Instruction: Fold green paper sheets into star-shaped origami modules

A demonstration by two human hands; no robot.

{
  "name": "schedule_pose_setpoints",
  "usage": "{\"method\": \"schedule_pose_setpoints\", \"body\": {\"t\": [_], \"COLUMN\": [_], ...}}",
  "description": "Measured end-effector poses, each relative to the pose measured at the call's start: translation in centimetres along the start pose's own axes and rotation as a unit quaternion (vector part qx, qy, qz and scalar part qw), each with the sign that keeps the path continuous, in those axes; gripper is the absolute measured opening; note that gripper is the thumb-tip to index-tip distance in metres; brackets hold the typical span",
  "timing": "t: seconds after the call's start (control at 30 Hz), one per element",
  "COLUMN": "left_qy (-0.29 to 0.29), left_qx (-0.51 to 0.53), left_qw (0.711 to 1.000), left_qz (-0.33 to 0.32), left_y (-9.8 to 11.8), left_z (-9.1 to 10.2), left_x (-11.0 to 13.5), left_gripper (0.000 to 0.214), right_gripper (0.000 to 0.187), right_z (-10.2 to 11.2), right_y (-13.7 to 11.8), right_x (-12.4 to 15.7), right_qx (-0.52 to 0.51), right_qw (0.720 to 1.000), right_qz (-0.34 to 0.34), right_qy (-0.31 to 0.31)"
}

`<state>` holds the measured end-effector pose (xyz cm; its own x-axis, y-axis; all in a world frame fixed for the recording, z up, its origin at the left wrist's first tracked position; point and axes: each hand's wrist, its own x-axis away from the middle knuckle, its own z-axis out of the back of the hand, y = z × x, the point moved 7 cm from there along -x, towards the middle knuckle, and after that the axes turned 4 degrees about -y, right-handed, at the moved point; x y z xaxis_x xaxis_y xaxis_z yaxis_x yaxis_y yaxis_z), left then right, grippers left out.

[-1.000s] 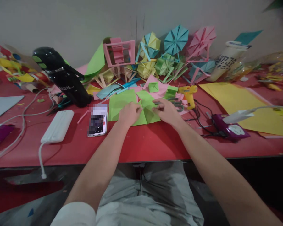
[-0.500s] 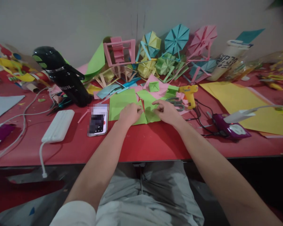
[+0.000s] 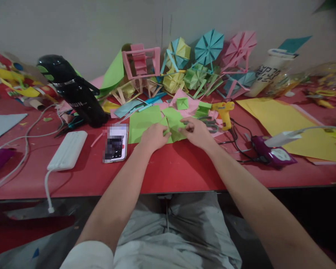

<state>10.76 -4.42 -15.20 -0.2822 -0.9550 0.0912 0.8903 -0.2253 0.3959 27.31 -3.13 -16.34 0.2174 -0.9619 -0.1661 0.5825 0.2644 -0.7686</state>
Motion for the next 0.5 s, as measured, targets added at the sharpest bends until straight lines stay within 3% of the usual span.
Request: {"method": "schedule_pose_setpoints", "body": {"t": [0.3, 0.5], "left_qy": [0.001, 0.0], "left_qx": [0.019, 0.018], "left_qw": [1.0, 1.0], "left_qz": [-0.004, -0.002], "left_y": [-0.43, -0.45], "left_z": [-0.29, -0.24], "left_x": [-0.38, -0.28], "left_gripper": [0.026, 0.025], "right_gripper": [0.036, 0.04], "right_z": [-0.28, -0.18], "right_y": [0.08, 0.07], "right_x": [0.07, 0.25], "right_qx": [0.025, 0.012], "right_qw": [0.998, 0.999], "right_qz": [0.013, 0.011], "right_qy": [-0.05, -0.05]}}
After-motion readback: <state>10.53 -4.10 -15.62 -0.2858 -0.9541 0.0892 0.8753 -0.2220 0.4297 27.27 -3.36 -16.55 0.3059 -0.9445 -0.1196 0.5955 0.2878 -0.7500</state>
